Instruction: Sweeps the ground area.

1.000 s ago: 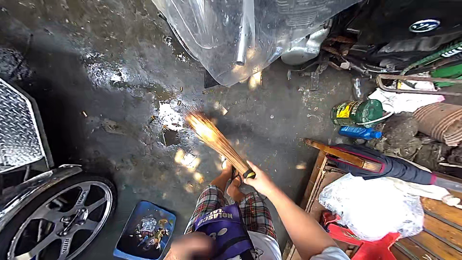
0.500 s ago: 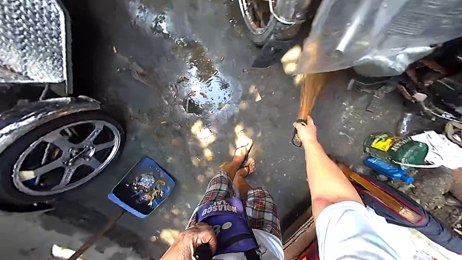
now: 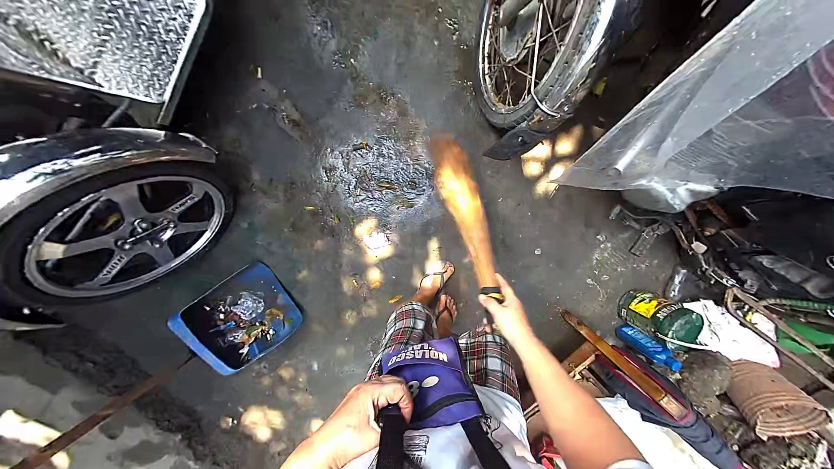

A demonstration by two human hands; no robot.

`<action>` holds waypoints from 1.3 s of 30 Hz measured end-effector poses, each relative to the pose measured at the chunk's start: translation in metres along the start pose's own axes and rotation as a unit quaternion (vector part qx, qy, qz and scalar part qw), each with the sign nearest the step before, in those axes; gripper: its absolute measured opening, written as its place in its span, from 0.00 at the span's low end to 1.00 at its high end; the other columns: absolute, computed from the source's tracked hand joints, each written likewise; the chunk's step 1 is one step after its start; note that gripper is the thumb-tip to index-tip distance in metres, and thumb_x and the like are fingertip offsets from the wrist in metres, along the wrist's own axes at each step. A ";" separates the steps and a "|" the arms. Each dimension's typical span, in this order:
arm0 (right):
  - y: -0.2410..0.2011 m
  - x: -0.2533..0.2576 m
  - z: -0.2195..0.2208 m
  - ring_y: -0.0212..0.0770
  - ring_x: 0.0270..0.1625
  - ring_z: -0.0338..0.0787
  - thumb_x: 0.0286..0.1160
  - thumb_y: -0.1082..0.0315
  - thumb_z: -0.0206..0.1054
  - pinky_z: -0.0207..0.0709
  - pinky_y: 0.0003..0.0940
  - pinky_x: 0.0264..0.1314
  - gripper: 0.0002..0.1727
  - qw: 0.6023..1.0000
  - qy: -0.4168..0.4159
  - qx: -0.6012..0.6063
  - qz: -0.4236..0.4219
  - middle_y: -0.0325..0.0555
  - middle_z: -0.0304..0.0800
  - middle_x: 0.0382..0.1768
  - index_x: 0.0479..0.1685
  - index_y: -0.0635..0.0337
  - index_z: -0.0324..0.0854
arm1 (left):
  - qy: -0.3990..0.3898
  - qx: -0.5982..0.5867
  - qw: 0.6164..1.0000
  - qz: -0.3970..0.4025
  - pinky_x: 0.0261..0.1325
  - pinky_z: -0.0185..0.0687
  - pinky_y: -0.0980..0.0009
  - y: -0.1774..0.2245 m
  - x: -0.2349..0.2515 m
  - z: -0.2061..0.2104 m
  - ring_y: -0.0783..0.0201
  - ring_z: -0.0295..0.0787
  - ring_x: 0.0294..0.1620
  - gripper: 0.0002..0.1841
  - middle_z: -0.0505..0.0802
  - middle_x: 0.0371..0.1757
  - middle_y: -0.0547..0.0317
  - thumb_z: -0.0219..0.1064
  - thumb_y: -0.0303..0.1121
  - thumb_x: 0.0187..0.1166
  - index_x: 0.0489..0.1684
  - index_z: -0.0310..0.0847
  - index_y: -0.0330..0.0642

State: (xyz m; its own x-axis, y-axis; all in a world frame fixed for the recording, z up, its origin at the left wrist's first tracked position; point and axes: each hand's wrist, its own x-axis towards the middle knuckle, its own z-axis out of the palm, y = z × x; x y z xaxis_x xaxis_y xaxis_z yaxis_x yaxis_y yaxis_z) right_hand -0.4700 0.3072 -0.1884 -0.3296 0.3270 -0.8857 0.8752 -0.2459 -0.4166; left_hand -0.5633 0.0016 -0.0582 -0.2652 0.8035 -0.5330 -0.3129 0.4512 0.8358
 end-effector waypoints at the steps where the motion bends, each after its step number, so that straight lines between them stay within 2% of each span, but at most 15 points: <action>1: -0.001 0.010 -0.011 0.50 0.32 0.90 0.80 0.61 0.69 0.88 0.50 0.32 0.45 1.000 0.012 -0.007 0.007 0.63 0.84 0.62 0.96 0.48 0.48 | 0.002 -0.008 1.000 0.006 0.56 0.81 0.70 -0.003 -0.001 0.002 0.73 0.87 0.50 0.07 0.92 0.37 0.68 0.72 0.41 0.68 0.26 0.89 0.51; 4: 0.007 0.055 -0.016 0.57 0.47 0.92 0.76 0.61 0.72 0.88 0.57 0.47 0.47 0.993 0.000 -0.111 0.047 0.64 0.83 0.66 0.96 0.47 0.50 | 0.014 -0.021 1.000 0.016 0.57 0.80 0.70 -0.007 -0.009 0.015 0.72 0.86 0.50 0.06 0.92 0.36 0.66 0.71 0.37 0.68 0.26 0.88 0.47; 6: 0.014 0.070 0.009 0.59 0.64 0.88 0.72 0.62 0.74 0.81 0.61 0.65 0.49 0.972 -0.072 -0.217 0.053 0.64 0.81 0.72 0.96 0.46 0.51 | 0.028 -0.018 0.999 0.016 0.58 0.79 0.69 -0.010 -0.015 0.022 0.71 0.86 0.50 0.06 0.92 0.36 0.64 0.71 0.35 0.68 0.25 0.87 0.45; 9: 0.023 0.058 0.050 0.59 0.76 0.81 0.70 0.62 0.75 0.74 0.62 0.77 0.50 0.940 -0.168 -0.295 0.031 0.61 0.78 0.78 0.96 0.44 0.53 | 0.053 -0.013 0.998 0.011 0.56 0.80 0.68 -0.015 -0.028 0.034 0.71 0.87 0.49 0.06 0.92 0.36 0.65 0.72 0.37 0.66 0.25 0.87 0.46; 11: 0.019 0.034 0.056 0.56 0.74 0.83 0.72 0.63 0.74 0.76 0.58 0.75 0.48 0.938 -0.198 -0.283 0.018 0.60 0.77 0.79 0.95 0.45 0.53 | 0.065 -0.011 0.998 0.013 0.54 0.80 0.69 -0.017 -0.037 0.044 0.72 0.86 0.48 0.07 0.92 0.36 0.66 0.73 0.39 0.66 0.26 0.87 0.47; 13: 0.011 0.008 0.041 0.52 0.50 0.92 0.75 0.63 0.73 0.88 0.52 0.49 0.45 0.955 -0.187 -0.229 -0.001 0.60 0.83 0.69 0.94 0.47 0.55 | 0.076 -0.018 0.997 0.017 0.54 0.80 0.69 -0.020 -0.044 0.055 0.72 0.86 0.48 0.07 0.91 0.36 0.65 0.72 0.38 0.67 0.26 0.87 0.47; 15: -0.002 -0.004 0.019 0.47 0.30 0.89 0.78 0.63 0.71 0.87 0.45 0.30 0.43 0.975 -0.160 -0.154 -0.008 0.59 0.87 0.56 0.94 0.47 0.54 | 0.090 -0.034 0.995 0.027 0.54 0.80 0.69 -0.025 -0.050 0.068 0.72 0.86 0.48 0.07 0.91 0.36 0.65 0.71 0.38 0.68 0.26 0.87 0.46; 17: -0.016 0.008 0.004 0.46 0.26 0.88 0.82 0.63 0.69 0.87 0.44 0.29 0.41 0.988 -0.105 -0.112 -0.024 0.60 0.87 0.51 0.94 0.48 0.53 | 0.104 -0.049 0.993 0.035 0.55 0.80 0.70 -0.034 -0.056 0.084 0.71 0.86 0.48 0.07 0.91 0.35 0.64 0.71 0.37 0.69 0.26 0.86 0.45; 22: -0.028 0.104 0.023 0.54 0.33 0.88 0.81 0.59 0.68 0.87 0.54 0.35 0.41 0.998 -0.009 -0.062 -0.008 0.63 0.84 0.57 0.94 0.39 0.52 | 0.150 -0.080 0.985 0.014 0.61 0.80 0.69 -0.060 -0.073 0.116 0.70 0.87 0.51 0.07 0.92 0.37 0.64 0.71 0.37 0.68 0.25 0.87 0.45; 25: 0.008 0.111 0.070 0.59 0.42 0.92 0.75 0.61 0.72 0.88 0.59 0.43 0.41 0.969 -0.114 -0.220 -0.008 0.65 0.86 0.59 0.90 0.46 0.58 | 0.179 -0.094 0.979 -0.005 0.59 0.81 0.68 -0.067 -0.083 0.126 0.69 0.88 0.51 0.07 0.93 0.37 0.63 0.72 0.36 0.69 0.26 0.88 0.44; 27: 0.031 0.093 0.105 0.58 0.63 0.89 0.71 0.60 0.75 0.83 0.61 0.65 0.42 0.927 -0.195 -0.321 -0.015 0.62 0.84 0.68 0.89 0.52 0.63 | 0.188 -0.099 0.977 -0.012 0.59 0.81 0.65 -0.066 -0.086 0.128 0.67 0.88 0.51 0.06 0.93 0.37 0.60 0.71 0.33 0.68 0.27 0.88 0.41; 30: 0.041 0.044 0.131 0.55 0.74 0.84 0.72 0.58 0.75 0.76 0.59 0.77 0.47 0.902 -0.240 -0.358 -0.035 0.59 0.80 0.76 0.94 0.48 0.56 | 0.194 -0.098 0.976 0.011 0.59 0.81 0.62 -0.061 -0.089 0.123 0.64 0.88 0.50 0.06 0.93 0.38 0.56 0.70 0.30 0.70 0.28 0.88 0.38; 31: 0.033 0.028 0.126 0.53 0.69 0.87 0.73 0.58 0.74 0.80 0.57 0.71 0.47 0.904 -0.242 -0.350 -0.036 0.58 0.82 0.74 0.95 0.46 0.55 | 0.200 -0.102 0.974 0.023 0.59 0.81 0.63 -0.059 -0.089 0.122 0.65 0.89 0.50 0.06 0.93 0.38 0.56 0.69 0.30 0.70 0.28 0.88 0.37; 34: -0.014 -0.006 0.082 0.49 0.30 0.90 0.76 0.62 0.72 0.88 0.48 0.31 0.44 0.938 -0.241 -0.247 -0.029 0.59 0.88 0.56 0.94 0.46 0.56 | 0.214 -0.122 0.968 0.053 0.60 0.81 0.65 -0.055 -0.091 0.118 0.65 0.88 0.50 0.06 0.93 0.37 0.54 0.69 0.28 0.70 0.28 0.87 0.35; 39: -0.118 0.040 0.049 0.47 0.25 0.87 0.87 0.64 0.61 0.87 0.44 0.26 0.37 0.980 -0.121 -0.129 -0.090 0.59 0.86 0.48 0.94 0.51 0.51 | 0.232 -0.138 0.962 0.050 0.59 0.81 0.63 -0.064 -0.097 0.102 0.64 0.88 0.50 0.05 0.93 0.38 0.54 0.71 0.28 0.68 0.29 0.88 0.35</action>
State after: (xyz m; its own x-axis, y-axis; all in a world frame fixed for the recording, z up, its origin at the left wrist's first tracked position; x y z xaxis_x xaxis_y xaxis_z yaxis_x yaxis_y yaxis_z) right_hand -0.6039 0.3047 -0.1852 -0.5347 0.1104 -0.8378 0.8448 0.0455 -0.5332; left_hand -0.4246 -0.0653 -0.0469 -0.6644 0.5490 -0.5071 -0.4786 0.2087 0.8529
